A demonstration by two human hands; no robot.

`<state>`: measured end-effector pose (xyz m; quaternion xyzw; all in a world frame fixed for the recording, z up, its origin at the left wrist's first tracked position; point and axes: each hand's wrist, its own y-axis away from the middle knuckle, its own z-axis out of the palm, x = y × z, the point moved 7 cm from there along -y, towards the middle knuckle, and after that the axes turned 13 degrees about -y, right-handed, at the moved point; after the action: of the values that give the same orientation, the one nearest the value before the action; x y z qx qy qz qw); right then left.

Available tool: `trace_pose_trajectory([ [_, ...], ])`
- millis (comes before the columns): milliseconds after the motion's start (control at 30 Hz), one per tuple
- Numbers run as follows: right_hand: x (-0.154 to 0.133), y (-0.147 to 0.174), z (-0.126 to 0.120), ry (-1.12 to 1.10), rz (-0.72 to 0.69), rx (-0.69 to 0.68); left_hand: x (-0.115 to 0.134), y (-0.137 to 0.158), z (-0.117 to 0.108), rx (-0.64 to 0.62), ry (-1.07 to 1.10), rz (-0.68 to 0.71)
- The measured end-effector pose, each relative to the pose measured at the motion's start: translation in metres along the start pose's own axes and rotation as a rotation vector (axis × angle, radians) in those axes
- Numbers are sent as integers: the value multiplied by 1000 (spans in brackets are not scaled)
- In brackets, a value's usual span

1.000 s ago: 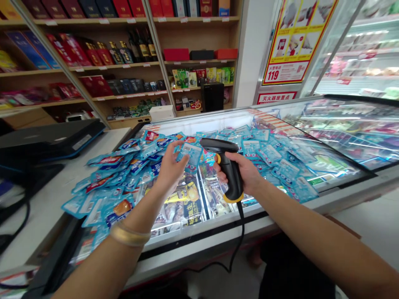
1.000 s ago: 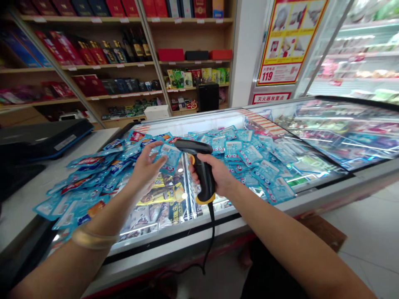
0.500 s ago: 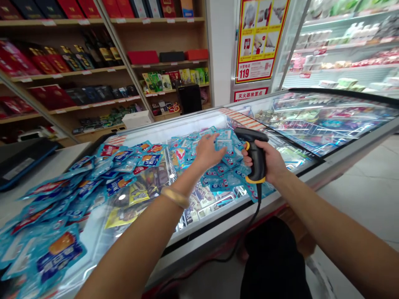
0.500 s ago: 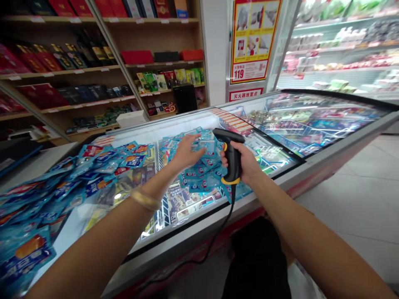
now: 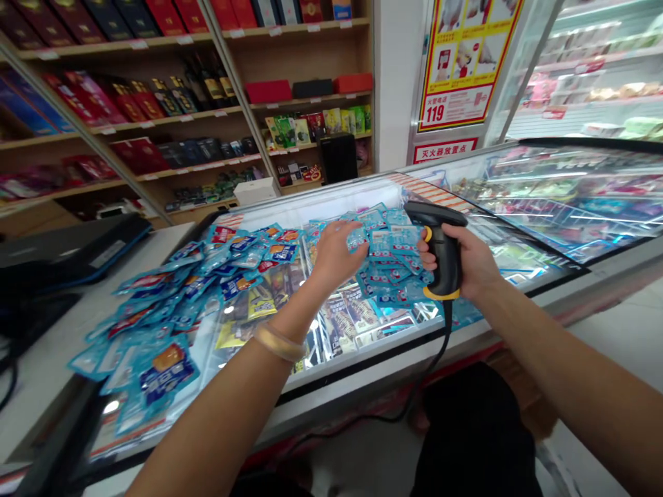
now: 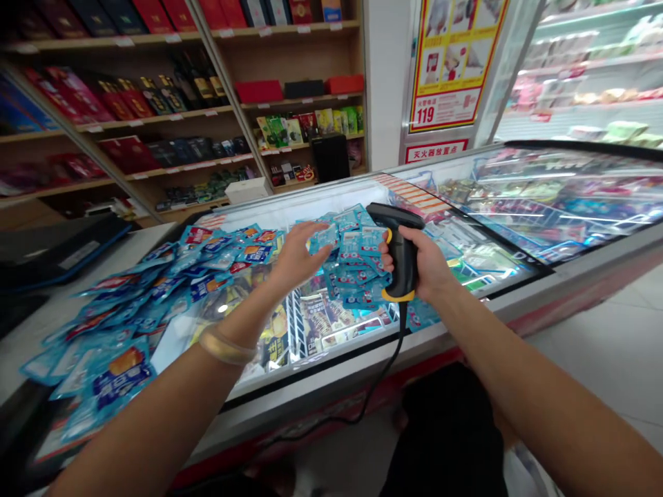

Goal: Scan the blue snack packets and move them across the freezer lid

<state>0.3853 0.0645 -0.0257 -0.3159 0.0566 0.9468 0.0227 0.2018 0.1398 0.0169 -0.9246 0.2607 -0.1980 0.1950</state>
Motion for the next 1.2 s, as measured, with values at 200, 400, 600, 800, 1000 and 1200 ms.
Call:
trace_pose_trajectory([
  [200, 63, -4, 55, 49, 158, -103, -87, 42, -53, 95, -79, -118],
  [400, 138, -14, 104, 68, 351, -190, -173, 87, -87, -32, -258, -470],
  [600, 177, -16, 110, 78, 476, -221, -189, 107, -75, -171, -508, -464],
  [800, 179, -16, 98, 78, 481, -245, -182, 110, -70, -262, -577, -474],
  [1000, 180, -13, 96, 79, 496, -225, -174, 111, -69, -341, -696, -371],
  [1200, 181, -12, 95, 95, 487, -234, -162, 113, -68, -324, -598, -249],
])
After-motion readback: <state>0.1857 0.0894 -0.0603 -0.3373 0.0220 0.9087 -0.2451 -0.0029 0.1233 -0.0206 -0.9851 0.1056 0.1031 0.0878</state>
